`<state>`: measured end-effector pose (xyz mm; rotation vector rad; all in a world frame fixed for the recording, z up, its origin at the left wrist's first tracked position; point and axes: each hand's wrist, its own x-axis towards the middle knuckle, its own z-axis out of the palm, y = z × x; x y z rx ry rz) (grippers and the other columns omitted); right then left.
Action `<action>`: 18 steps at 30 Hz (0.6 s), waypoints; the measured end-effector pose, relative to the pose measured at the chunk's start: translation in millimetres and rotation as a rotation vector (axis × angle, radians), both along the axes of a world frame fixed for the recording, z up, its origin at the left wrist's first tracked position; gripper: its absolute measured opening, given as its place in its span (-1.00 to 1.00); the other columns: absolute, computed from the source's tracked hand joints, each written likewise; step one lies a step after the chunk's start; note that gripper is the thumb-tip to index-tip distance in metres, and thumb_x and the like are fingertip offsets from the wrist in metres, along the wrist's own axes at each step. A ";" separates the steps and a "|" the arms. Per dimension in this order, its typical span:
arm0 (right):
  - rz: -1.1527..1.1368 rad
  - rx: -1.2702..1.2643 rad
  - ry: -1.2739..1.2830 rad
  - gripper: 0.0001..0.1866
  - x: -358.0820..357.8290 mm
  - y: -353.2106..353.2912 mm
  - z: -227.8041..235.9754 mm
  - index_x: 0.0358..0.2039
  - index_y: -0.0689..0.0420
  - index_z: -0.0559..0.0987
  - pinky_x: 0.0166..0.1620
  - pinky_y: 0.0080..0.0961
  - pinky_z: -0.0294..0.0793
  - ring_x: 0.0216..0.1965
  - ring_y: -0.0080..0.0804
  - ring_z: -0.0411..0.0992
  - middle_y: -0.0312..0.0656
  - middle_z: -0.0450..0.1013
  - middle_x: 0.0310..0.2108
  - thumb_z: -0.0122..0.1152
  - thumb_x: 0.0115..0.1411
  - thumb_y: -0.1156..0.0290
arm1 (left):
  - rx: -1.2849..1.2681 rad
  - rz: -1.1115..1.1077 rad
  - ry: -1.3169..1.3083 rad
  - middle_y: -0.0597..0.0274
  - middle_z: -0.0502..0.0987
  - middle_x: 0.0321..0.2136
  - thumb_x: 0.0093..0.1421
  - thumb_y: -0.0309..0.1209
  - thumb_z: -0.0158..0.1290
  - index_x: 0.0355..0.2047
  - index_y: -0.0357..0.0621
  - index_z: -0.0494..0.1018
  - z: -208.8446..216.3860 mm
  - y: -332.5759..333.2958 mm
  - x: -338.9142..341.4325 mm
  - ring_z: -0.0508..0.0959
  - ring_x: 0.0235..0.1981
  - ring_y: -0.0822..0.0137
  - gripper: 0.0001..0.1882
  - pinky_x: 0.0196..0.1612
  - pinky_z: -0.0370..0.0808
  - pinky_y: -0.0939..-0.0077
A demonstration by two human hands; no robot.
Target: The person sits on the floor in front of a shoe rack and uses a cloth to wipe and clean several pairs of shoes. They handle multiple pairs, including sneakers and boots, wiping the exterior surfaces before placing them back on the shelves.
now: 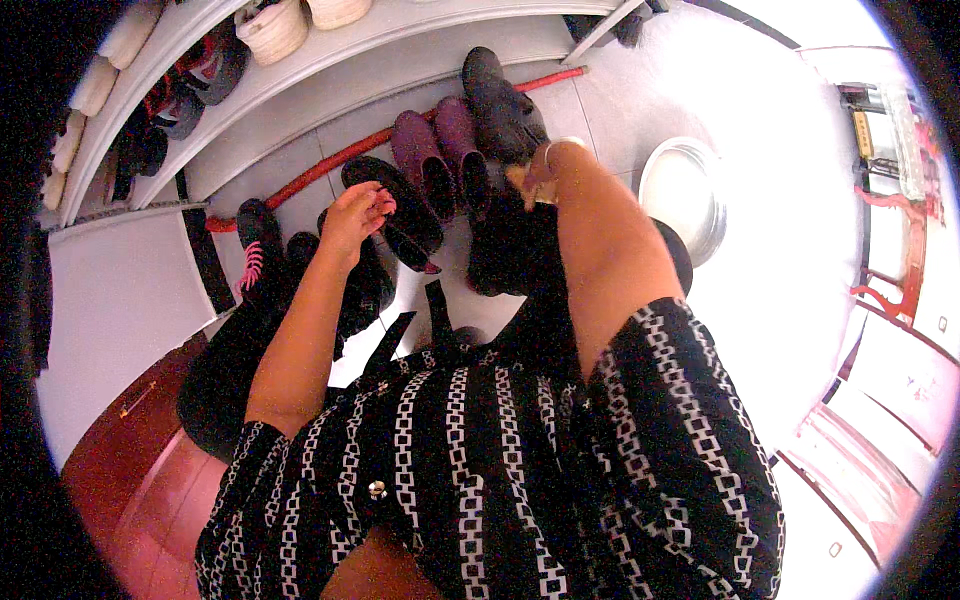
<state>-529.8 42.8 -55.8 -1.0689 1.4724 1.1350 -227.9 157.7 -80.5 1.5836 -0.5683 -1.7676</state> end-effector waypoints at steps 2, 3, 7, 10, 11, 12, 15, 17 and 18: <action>0.191 -0.366 -0.055 -0.73 8.0 53.8 2.3 -0.30 -0.15 0.59 -0.26 -0.28 0.45 -0.35 -0.29 0.46 -0.21 0.48 -0.37 0.20 -0.03 0.08 | 0.016 0.015 -0.006 0.27 0.52 -0.26 0.23 -0.36 -0.10 -0.05 -0.14 0.36 -0.3 2.1 3.9 0.51 -0.30 0.44 -0.71 -0.22 0.41 0.56; 0.251 -0.506 -0.077 -0.70 5.7 63.3 4.5 -0.29 -0.12 0.59 -0.24 -0.25 0.45 -0.31 -0.26 0.47 -0.18 0.50 -0.32 0.18 -0.03 0.08 | 0.012 0.009 -0.002 0.27 0.52 -0.26 0.23 -0.36 -0.10 -0.05 -0.14 0.36 0.1 2.8 3.9 0.51 -0.30 0.44 -0.71 -0.22 0.41 0.56; 0.114 -0.348 0.023 -0.69 -8.2 25.1 -4.7 -0.42 0.06 0.62 -0.34 -0.27 0.50 -0.37 -0.25 0.52 -0.15 0.54 -0.39 0.34 -0.17 0.16 | -0.016 0.005 -0.003 0.28 0.52 -0.25 0.24 -0.34 -0.10 -0.05 -0.12 0.35 5.5 0.2 5.5 0.52 -0.25 0.43 -0.72 -0.18 0.39 0.53; 0.327 -0.517 0.084 -0.69 -27.3 2.0 20.7 -0.35 0.06 0.61 -0.27 -0.29 0.49 -0.32 -0.21 0.52 -0.07 0.54 -0.35 0.21 -0.11 0.18 | -0.033 -0.007 0.028 0.26 0.51 -0.23 0.24 -0.33 -0.08 -0.05 -0.11 0.35 11.0 -3.5 7.2 0.52 -0.21 0.39 -0.71 -0.15 0.40 0.47; 0.538 -0.551 0.084 -0.69 -30.9 -6.2 30.6 -0.30 0.02 0.60 -0.20 -0.30 0.47 -0.24 -0.20 0.52 -0.03 0.53 -0.29 0.09 -0.03 0.17 | -0.051 -0.001 0.042 0.25 0.51 -0.22 0.24 -0.33 -0.07 -0.05 -0.12 0.34 10.6 -5.7 8.4 0.51 -0.20 0.37 -0.71 -0.13 0.40 0.45; 0.378 -0.710 0.085 -0.68 -32.7 -13.3 39.3 -0.33 0.01 0.61 -0.20 -0.32 0.47 -0.24 -0.19 0.52 -0.04 0.53 -0.30 0.11 -0.03 0.12 | -0.068 0.008 0.106 0.24 0.50 -0.20 0.23 -0.30 -0.06 -0.04 -0.12 0.34 9.2 -6.7 7.7 0.50 -0.18 0.34 -0.69 -0.11 0.40 0.41; 0.242 -1.237 -0.181 -0.63 3.8 -3.3 118.3 -0.38 0.02 0.62 -0.27 -0.30 0.46 -0.35 -0.15 0.51 -0.06 0.53 -0.43 0.15 -0.05 0.01 | -0.074 0.064 0.324 0.20 0.47 -0.15 0.19 -0.21 0.00 -0.02 -0.11 0.33 15.6 -7.4 8.4 0.47 -0.11 0.25 -0.60 -0.05 0.39 0.29; 0.102 -1.250 -0.474 -0.67 43.4 20.7 172.4 -0.37 0.05 0.60 -0.38 -0.36 0.44 -0.51 -0.28 0.48 -0.14 0.51 -0.54 0.15 -0.02 0.08 | -0.011 0.101 0.505 0.16 0.44 -0.11 0.16 -0.12 0.03 0.01 -0.11 0.31 29.0 -2.0 8.6 0.44 -0.06 0.18 -0.52 -0.01 0.38 0.20; -0.004 -1.207 -0.625 -0.71 60.1 37.9 194.5 -0.37 0.09 0.58 -0.46 -0.42 0.42 -0.59 -0.39 0.45 -0.21 0.49 -0.61 0.15 0.01 0.14 | -0.016 0.082 0.550 0.15 0.40 -0.04 0.13 -0.01 0.03 0.04 -0.08 0.29 36.1 -0.6 6.8 0.39 0.00 0.13 -0.43 0.01 0.35 0.13</action>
